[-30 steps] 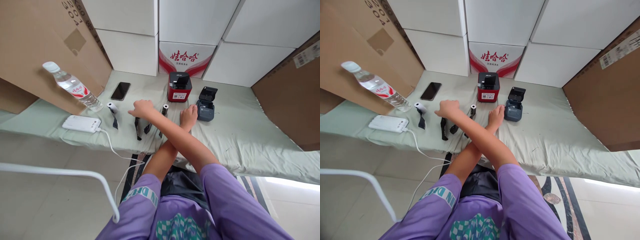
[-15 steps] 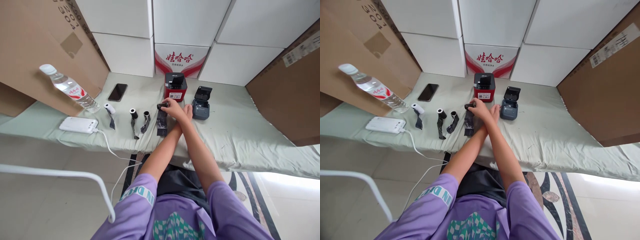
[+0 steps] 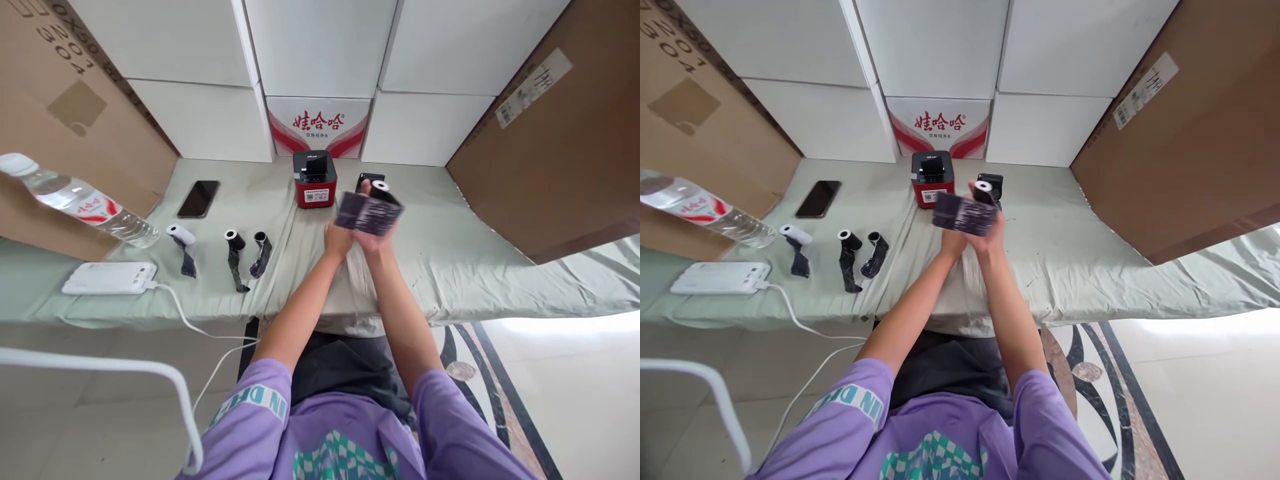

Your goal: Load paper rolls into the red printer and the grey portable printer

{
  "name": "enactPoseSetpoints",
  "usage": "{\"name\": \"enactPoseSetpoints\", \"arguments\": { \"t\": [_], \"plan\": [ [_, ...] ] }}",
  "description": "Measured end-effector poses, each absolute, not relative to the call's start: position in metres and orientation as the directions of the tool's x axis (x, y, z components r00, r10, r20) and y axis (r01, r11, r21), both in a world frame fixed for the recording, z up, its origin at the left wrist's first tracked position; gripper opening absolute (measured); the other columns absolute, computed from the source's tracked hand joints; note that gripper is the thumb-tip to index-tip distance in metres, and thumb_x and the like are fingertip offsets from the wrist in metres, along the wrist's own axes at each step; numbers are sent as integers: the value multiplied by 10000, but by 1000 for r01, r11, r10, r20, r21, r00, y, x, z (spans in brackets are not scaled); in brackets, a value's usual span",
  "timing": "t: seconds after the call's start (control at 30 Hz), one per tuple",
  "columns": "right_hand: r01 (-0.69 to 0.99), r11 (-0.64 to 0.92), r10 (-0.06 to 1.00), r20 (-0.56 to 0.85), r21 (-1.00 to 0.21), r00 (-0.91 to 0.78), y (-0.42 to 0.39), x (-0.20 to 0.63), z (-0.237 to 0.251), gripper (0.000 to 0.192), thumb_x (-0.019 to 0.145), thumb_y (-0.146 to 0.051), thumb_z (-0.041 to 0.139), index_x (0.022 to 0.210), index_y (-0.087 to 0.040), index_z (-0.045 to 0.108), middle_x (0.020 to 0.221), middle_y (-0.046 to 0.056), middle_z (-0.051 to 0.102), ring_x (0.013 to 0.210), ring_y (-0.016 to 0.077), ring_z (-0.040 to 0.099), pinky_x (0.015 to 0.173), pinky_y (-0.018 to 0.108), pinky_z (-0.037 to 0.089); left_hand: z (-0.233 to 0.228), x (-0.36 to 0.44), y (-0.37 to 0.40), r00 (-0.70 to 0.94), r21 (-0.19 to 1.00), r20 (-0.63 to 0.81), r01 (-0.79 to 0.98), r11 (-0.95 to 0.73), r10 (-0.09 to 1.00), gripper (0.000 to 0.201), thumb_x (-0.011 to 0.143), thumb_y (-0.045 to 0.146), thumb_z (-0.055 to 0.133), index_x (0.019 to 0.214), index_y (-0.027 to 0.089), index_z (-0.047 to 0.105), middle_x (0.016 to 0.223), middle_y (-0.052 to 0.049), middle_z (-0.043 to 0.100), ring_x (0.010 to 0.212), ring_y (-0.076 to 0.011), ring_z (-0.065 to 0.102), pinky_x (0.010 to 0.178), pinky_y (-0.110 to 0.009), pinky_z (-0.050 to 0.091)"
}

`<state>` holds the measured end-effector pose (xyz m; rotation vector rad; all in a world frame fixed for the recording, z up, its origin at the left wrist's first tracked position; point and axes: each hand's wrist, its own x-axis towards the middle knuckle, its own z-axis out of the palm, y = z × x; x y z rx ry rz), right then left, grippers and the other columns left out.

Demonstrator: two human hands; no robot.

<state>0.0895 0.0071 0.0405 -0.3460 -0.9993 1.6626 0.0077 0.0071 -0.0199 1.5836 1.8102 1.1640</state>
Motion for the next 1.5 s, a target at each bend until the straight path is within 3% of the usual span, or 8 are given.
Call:
{"name": "enactPoseSetpoints", "arguments": {
  "t": [0.1,0.23,0.47,0.63,0.9,1.17,1.3,1.5],
  "plan": [
    [-527,120,895,322,-841,-310,27,128,48,469,768,-677,684,1084,-330,667,1013,38,674,937,237,621,788,387,539,-20,7,4,-257,809,169,587,15,951,350,1070,309,380,1226,204,675,1156,-113,753,1132,-302,659,1049,-449,424],
    [67,369,884,327,-927,-335,73,156,49,401,721,-392,778,1075,-254,647,1116,60,704,1102,265,633,999,435,507,-22,7,5,-261,802,180,597,12,948,322,1063,338,403,1196,237,679,1087,-95,766,1095,-292,678,991,-408,438],
    [835,418,907,214,-357,-363,111,144,34,412,801,-174,620,1196,-191,736,1277,160,644,1222,376,529,1063,552,438,-26,7,8,-296,832,191,555,6,936,339,1068,324,385,1170,226,694,1142,-104,765,1134,-297,676,1021,-419,432],
    [906,328,945,103,-269,-312,110,136,30,463,824,-212,654,1281,-215,727,1308,171,640,1233,406,515,1034,552,448,-21,7,6,-270,818,165,575,21,949,380,1077,339,354,1237,214,676,1203,-113,754,1175,-299,667,1046,-428,433],
    [853,353,919,313,-386,-238,108,155,32,337,913,-259,476,1099,-211,753,1180,120,724,1129,331,585,1039,528,454,-18,9,2,-242,809,173,588,2,955,389,1031,311,405,1319,216,650,1248,-95,736,1182,-294,641,1075,-450,438],
    [885,315,938,257,-344,-234,129,145,39,610,938,-302,457,1532,-161,471,1564,163,490,1380,402,419,1095,610,402,-18,3,-6,180,516,378,773,-368,908,612,817,115,636,1377,359,670,1693,6,318,1462,-352,329,1150,-517,344],
    [870,343,926,286,-354,-249,120,141,42,545,963,-318,433,1468,-144,542,1511,187,527,1348,386,473,1085,585,421,-13,-3,-9,187,521,462,733,-436,867,338,971,249,564,1222,357,762,1582,-11,498,1398,-310,412,1132,-494,343],
    [827,450,880,326,-337,-345,83,156,41,420,1007,-319,360,1158,-167,722,1227,158,709,1165,289,617,1031,420,463,-5,-5,-14,186,611,480,631,-478,858,371,935,158,502,1087,309,805,1330,-28,697,1293,-266,530,1113,-434,367]
  ]
}}
